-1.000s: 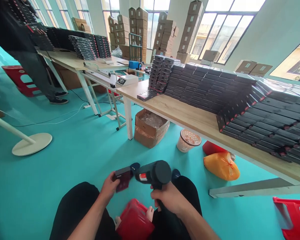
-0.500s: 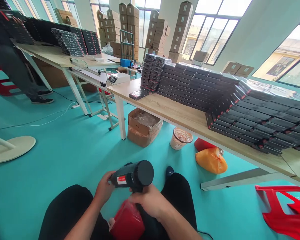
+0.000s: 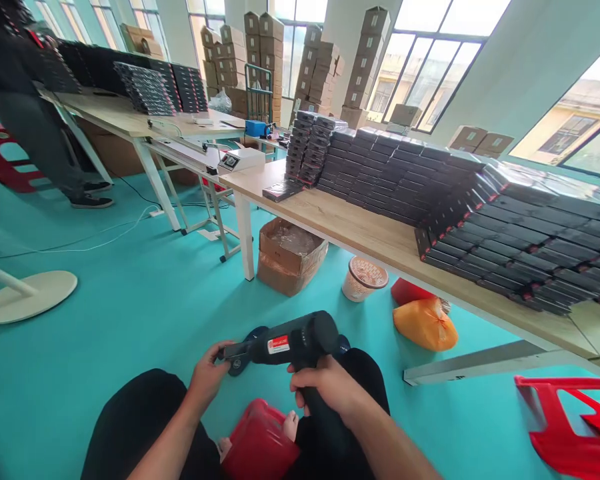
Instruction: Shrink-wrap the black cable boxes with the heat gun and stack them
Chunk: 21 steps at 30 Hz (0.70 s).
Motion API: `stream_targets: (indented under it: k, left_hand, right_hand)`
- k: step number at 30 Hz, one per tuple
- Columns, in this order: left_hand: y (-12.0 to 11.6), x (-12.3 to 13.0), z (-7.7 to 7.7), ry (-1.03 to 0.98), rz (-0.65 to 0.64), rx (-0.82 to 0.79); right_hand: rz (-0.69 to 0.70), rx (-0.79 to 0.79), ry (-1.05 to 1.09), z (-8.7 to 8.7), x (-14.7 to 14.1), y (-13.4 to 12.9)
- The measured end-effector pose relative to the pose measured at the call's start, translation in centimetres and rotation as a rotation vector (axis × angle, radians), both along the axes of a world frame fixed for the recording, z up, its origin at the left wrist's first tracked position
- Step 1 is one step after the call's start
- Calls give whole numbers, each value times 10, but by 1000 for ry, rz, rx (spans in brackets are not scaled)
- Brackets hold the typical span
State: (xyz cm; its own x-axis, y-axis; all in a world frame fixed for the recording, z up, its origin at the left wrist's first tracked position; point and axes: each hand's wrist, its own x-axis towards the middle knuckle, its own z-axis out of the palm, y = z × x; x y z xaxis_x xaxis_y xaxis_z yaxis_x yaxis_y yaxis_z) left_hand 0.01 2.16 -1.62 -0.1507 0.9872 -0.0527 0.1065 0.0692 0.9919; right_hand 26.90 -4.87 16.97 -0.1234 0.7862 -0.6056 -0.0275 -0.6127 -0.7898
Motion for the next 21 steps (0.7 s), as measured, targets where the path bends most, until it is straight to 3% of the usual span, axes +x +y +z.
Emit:
stream_targets:
  k: [4,9,13,16,21]
  left_hand:
    - [0,1,1,0,3,4]
    - [-4,2,17,-92,12,-53]
    - [-7,2,22,-372,50,-233]
    - [-6,3,18,-594,81,-402]
    - [0,6,14,-740,81,-531]
  right_hand:
    - [-10,18,-18,1,-6,-3]
    - [7,37,23,1,-8,-4]
    - [-73,67,51,4,-1,0]
    - [-30,57,138,12,-2,6]
    - [118,42,207,23,-19,6]
